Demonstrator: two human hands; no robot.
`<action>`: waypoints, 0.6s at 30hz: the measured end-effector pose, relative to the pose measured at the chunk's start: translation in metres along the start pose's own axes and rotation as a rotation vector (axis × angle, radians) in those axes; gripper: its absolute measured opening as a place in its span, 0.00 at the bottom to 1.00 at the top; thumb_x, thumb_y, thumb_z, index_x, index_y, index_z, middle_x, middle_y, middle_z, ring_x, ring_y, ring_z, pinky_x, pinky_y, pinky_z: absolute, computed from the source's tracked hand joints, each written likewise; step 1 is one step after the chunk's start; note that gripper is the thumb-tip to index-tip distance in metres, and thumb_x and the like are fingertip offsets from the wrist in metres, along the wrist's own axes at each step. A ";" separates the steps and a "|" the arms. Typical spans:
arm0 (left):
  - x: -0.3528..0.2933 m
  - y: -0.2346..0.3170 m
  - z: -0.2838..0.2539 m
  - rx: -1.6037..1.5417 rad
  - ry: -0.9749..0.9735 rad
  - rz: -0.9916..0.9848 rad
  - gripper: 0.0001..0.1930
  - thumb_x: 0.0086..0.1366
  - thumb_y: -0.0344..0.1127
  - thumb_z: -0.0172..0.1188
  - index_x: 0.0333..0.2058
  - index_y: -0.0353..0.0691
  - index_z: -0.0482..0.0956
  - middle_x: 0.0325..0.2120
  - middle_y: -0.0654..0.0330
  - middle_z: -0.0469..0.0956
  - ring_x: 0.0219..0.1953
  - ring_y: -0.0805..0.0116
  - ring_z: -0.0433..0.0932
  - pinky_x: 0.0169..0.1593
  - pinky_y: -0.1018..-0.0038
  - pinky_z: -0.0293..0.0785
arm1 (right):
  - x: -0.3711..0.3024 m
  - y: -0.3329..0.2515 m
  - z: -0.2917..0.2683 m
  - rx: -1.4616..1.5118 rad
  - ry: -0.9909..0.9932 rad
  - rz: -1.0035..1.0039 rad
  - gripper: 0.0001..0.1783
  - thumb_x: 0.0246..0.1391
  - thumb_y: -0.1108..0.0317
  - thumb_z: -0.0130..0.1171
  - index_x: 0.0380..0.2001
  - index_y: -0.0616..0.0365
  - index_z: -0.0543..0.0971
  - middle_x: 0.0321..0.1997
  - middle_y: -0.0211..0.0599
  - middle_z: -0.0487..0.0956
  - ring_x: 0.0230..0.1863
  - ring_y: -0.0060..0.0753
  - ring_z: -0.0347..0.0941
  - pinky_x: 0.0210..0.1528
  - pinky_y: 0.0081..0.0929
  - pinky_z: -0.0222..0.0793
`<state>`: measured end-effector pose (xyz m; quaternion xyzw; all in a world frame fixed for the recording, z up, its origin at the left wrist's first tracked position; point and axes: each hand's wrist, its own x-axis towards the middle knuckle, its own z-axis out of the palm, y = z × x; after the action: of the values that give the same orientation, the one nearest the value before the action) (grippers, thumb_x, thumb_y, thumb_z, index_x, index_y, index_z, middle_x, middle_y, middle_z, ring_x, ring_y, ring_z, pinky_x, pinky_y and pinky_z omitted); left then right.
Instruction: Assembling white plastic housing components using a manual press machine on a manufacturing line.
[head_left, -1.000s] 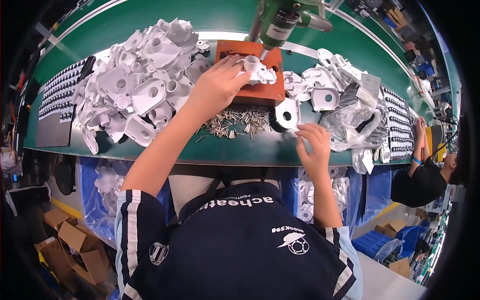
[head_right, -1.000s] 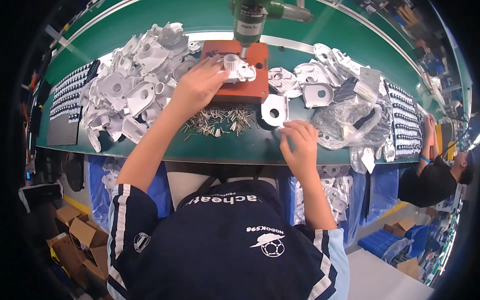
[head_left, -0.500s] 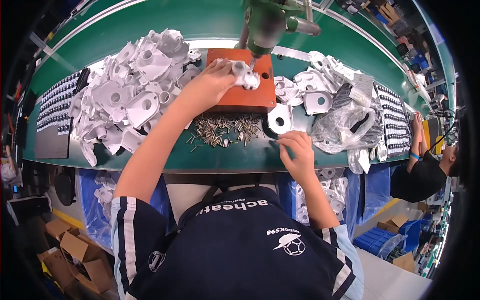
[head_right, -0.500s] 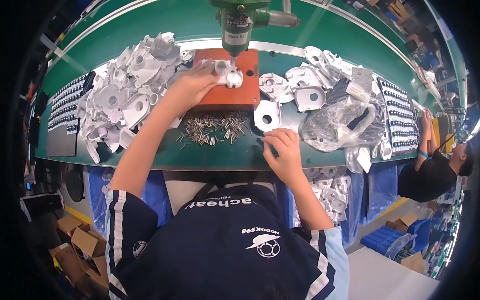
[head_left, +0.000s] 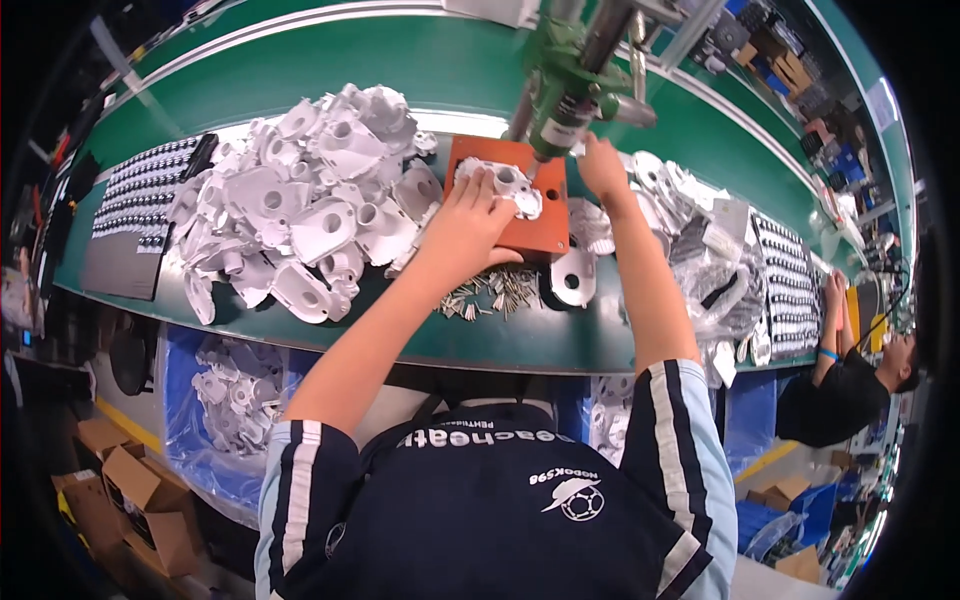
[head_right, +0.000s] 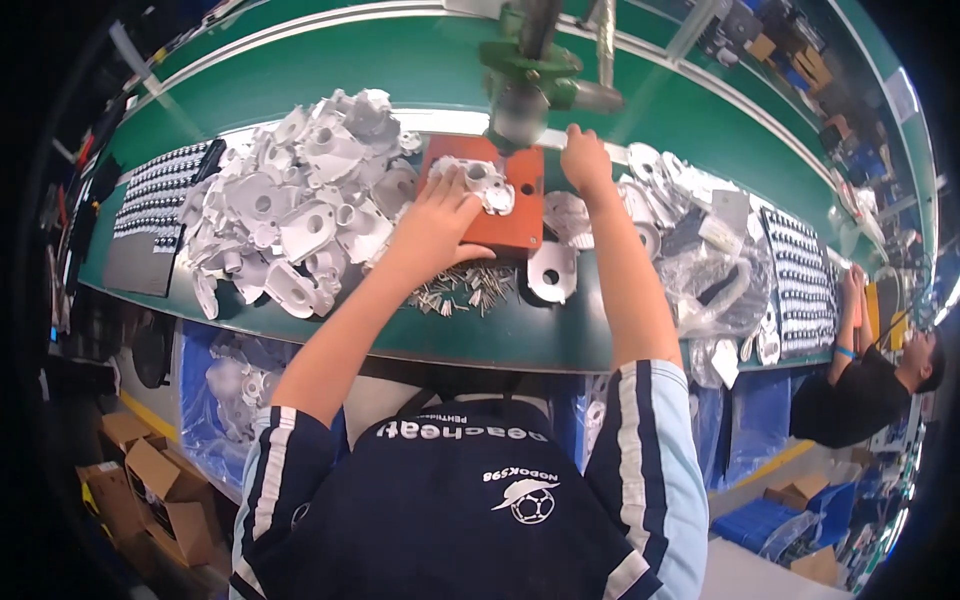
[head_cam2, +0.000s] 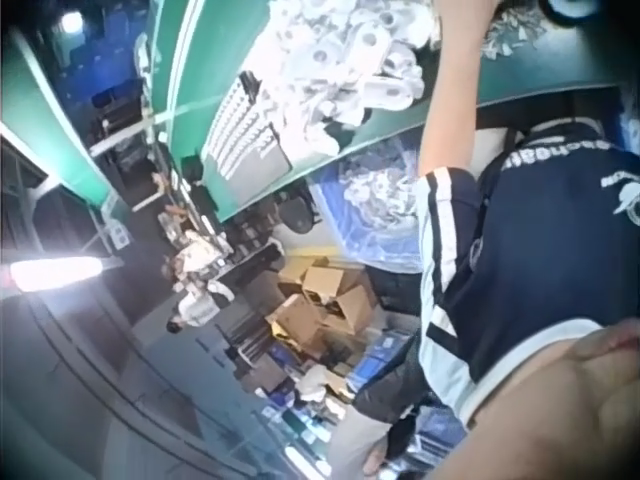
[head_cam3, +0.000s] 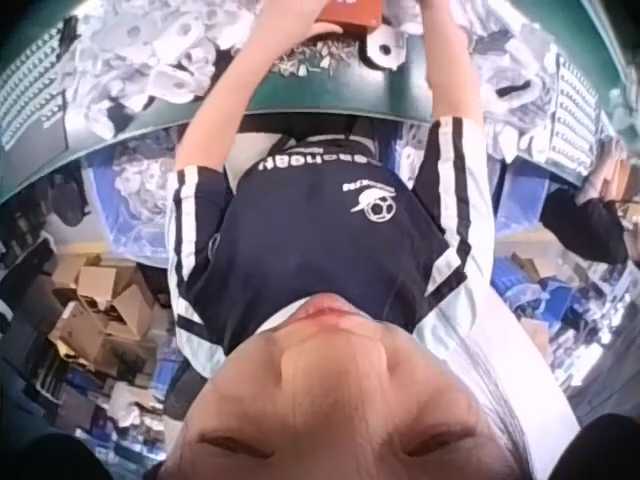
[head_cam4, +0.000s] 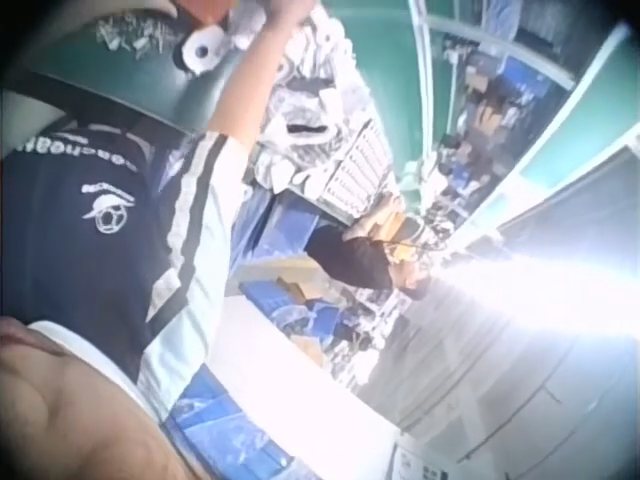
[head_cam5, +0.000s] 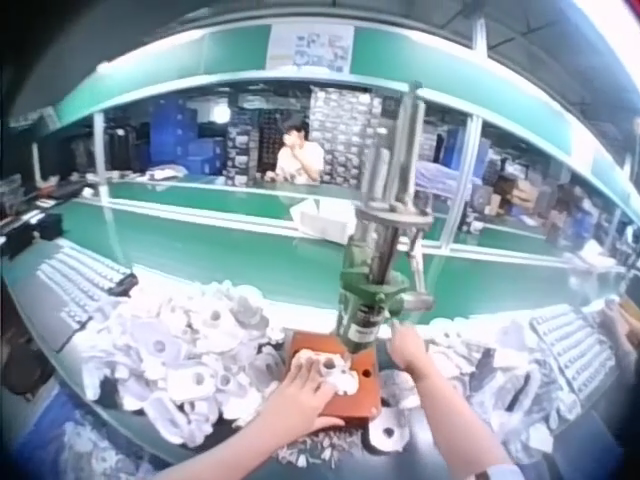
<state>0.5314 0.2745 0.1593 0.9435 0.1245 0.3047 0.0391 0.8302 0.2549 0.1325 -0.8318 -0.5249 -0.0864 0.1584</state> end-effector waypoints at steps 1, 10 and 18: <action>0.005 0.005 0.000 -0.024 -0.002 0.009 0.33 0.40 0.54 0.68 0.39 0.37 0.68 0.50 0.35 0.66 0.56 0.40 0.63 0.61 0.55 0.57 | 0.010 0.041 0.032 -0.052 -0.068 -0.059 0.14 0.51 0.69 0.45 0.40 0.63 0.71 0.38 0.59 0.75 0.42 0.59 0.72 0.44 0.48 0.69; -0.003 -0.002 -0.006 -0.074 0.010 -0.064 0.34 0.38 0.54 0.70 0.40 0.39 0.68 0.51 0.36 0.65 0.58 0.43 0.62 0.61 0.58 0.57 | -0.003 -0.006 -0.023 0.264 -0.249 0.041 0.13 0.41 0.74 0.51 0.34 0.66 0.73 0.29 0.55 0.77 0.34 0.52 0.74 0.37 0.39 0.69; -0.003 -0.005 -0.004 -0.038 -0.030 -0.060 0.34 0.40 0.53 0.69 0.40 0.35 0.69 0.53 0.39 0.65 0.58 0.45 0.62 0.61 0.57 0.58 | -0.078 -0.048 -0.082 1.257 -0.320 0.196 0.13 0.55 0.73 0.50 0.42 0.65 0.75 0.28 0.33 0.77 0.29 0.21 0.73 0.30 0.19 0.66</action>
<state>0.5260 0.2791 0.1602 0.9428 0.1465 0.2917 0.0679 0.7553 0.1787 0.1930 -0.6273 -0.4143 0.3764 0.5415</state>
